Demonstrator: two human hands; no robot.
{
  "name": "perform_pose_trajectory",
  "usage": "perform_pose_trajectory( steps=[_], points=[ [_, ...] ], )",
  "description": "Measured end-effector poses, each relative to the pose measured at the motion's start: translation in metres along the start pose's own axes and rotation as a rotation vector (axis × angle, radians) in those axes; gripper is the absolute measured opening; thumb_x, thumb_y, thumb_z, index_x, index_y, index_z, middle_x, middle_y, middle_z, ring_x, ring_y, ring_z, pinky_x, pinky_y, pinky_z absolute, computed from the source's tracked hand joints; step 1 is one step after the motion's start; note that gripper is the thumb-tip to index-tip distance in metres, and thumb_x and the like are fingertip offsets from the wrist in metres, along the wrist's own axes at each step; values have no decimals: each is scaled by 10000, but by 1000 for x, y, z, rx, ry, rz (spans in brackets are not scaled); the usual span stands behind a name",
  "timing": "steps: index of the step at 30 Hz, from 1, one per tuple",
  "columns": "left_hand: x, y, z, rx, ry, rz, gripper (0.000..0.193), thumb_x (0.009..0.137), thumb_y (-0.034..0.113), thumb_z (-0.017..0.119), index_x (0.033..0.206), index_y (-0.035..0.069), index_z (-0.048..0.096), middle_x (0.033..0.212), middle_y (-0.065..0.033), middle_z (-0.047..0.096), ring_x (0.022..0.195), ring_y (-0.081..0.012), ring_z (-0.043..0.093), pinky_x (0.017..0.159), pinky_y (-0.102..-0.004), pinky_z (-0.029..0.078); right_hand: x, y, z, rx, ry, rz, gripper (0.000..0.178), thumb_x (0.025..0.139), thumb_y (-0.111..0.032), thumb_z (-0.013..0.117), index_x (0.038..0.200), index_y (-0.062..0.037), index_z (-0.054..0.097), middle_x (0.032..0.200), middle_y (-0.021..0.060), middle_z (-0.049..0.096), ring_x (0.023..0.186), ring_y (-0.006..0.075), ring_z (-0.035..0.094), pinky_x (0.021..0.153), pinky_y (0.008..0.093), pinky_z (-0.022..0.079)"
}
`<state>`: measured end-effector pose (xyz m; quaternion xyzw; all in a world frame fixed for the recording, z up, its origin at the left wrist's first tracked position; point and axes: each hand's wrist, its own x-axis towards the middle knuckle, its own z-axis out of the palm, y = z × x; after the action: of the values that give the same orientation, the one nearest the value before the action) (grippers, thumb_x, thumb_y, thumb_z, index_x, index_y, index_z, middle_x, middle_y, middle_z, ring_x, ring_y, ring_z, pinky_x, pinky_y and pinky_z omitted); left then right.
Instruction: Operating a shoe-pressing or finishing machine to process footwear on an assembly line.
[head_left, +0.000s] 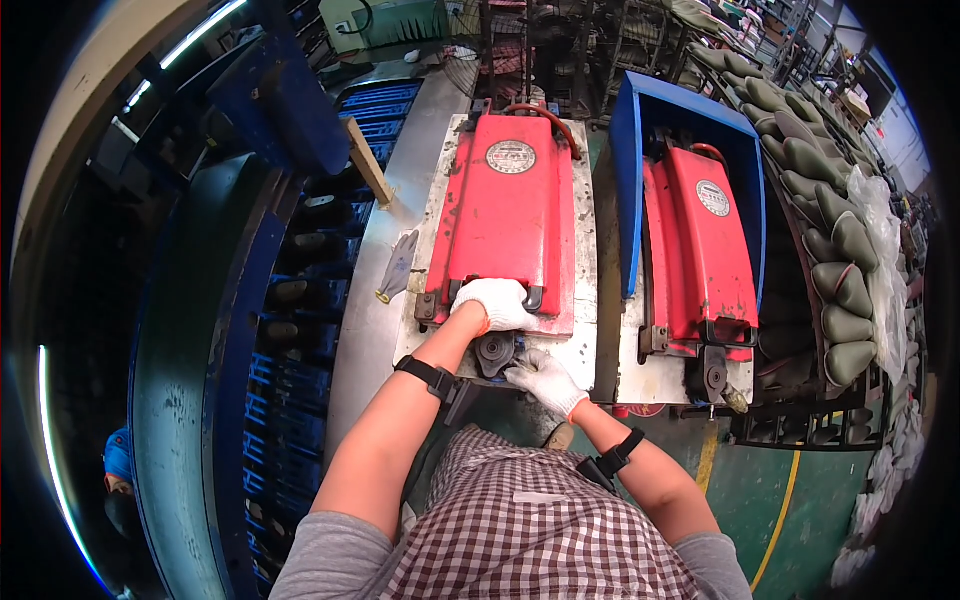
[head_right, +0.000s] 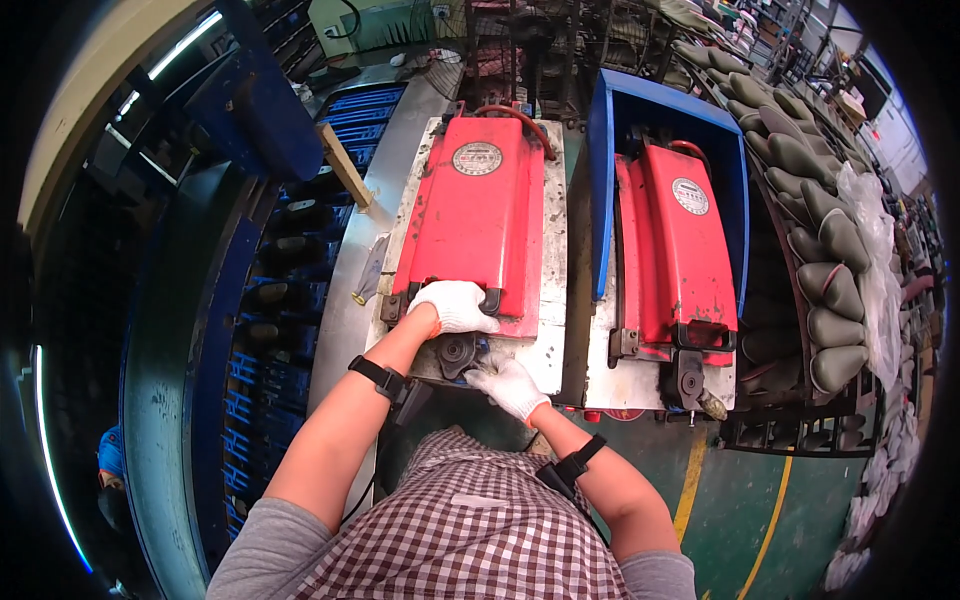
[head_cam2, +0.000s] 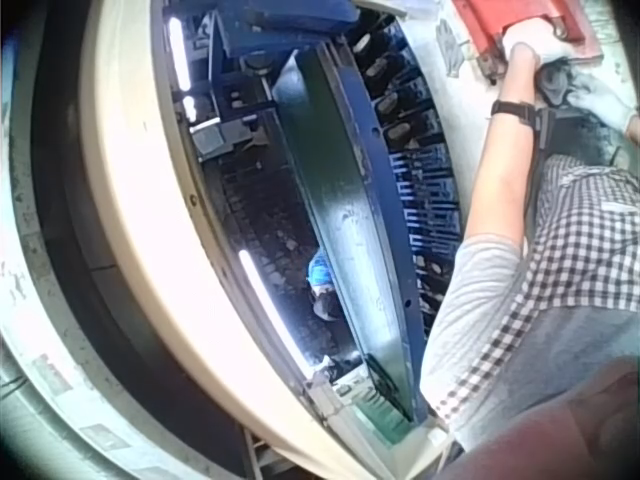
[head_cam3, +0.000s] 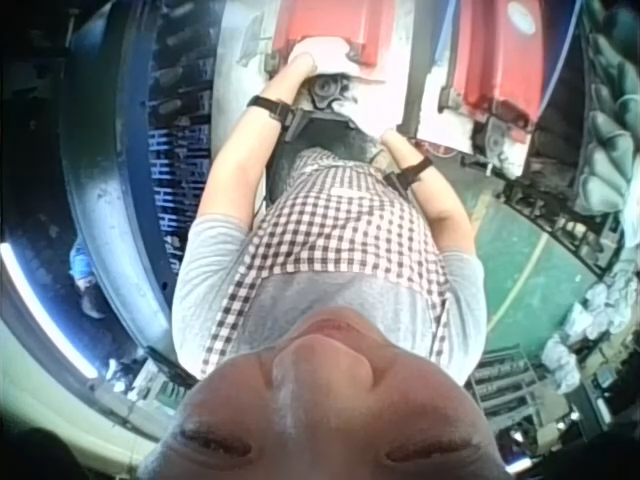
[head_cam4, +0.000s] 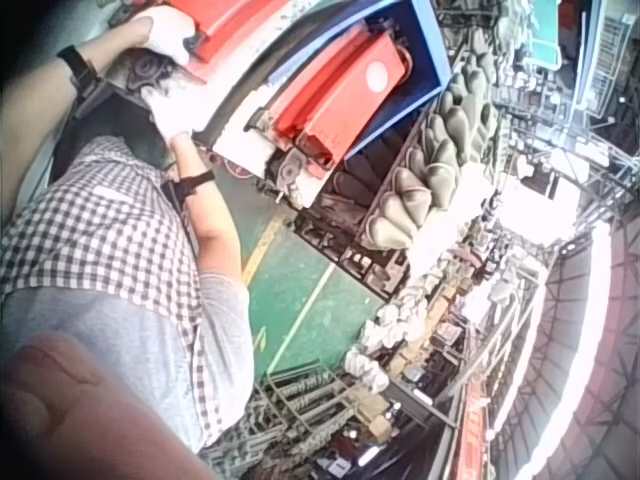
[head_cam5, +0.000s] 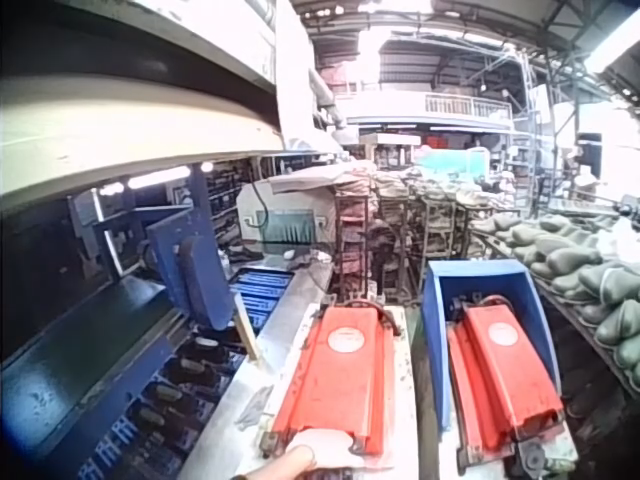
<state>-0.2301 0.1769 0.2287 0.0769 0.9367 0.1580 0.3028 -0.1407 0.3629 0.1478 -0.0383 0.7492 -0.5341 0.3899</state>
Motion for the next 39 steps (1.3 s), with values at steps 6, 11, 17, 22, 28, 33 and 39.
perform_pose_trajectory(
  steps=[6, 11, 17, 22, 28, 33, 39],
  points=[
    [0, -1, 0, 7, -4, 7, 701, 791, 643, 681, 1125, 32, 764, 1151, -220, 750, 1061, -365, 731, 947, -453, 557, 0, -1, 0, 24, -33, 15, 470, 970, -340, 741, 1270, 3, 627, 950, 18, 684, 726, 81, 579, 619, 271, 496],
    [-3, 2, -3, -4, 4, 10, 707, 796, 641, 680, 1142, 29, 757, 1160, -220, 747, 1076, -366, 725, 955, -452, 553, 2, 3, 0, 9, -15, 11, 490, 970, -335, 742, 1306, 2, 627, 970, 24, 695, 733, 80, 583, 628, 269, 498],
    [-1, 1, -2, -4, -6, 1, 713, 793, 643, 686, 1140, 25, 756, 1175, -220, 744, 1085, -367, 723, 961, -458, 549, 2, 0, -1, -15, -21, 20, 482, 972, -343, 744, 1289, 1, 630, 975, 32, 701, 751, 85, 597, 648, 278, 509],
    [-1, 2, -2, 17, -16, -7, 674, 797, 619, 677, 1157, 56, 764, 1194, -196, 747, 1086, -354, 730, 960, -450, 561, -2, -5, 0, -23, -11, 20, 453, 977, -342, 740, 1257, -1, 636, 962, 29, 697, 747, 87, 596, 655, 285, 515],
    [-1, 0, -1, -3, -4, 13, 714, 787, 652, 692, 1134, 32, 761, 1140, -226, 749, 1048, -370, 731, 945, -452, 554, 1, -1, 1, 87, -39, 53, 382, 979, -337, 737, 1166, -18, 643, 844, 12, 640, 684, 86, 571, 593, 268, 495],
    [-2, -1, 0, -4, -2, 13, 707, 795, 652, 696, 1124, 30, 765, 1128, -223, 753, 1043, -368, 736, 946, -453, 557, -2, -5, 5, 64, 20, 71, 370, 956, -362, 743, 1087, -27, 658, 767, 2, 627, 621, 95, 566, 535, 273, 470],
    [0, -1, 1, 7, 22, 26, 711, 806, 662, 687, 1130, 34, 766, 1142, -227, 750, 1062, -371, 732, 959, -458, 555, -2, -4, 5, 27, 47, 75, 315, 969, -335, 754, 963, -51, 618, 773, -3, 617, 641, 76, 539, 563, 270, 451]
  ],
)
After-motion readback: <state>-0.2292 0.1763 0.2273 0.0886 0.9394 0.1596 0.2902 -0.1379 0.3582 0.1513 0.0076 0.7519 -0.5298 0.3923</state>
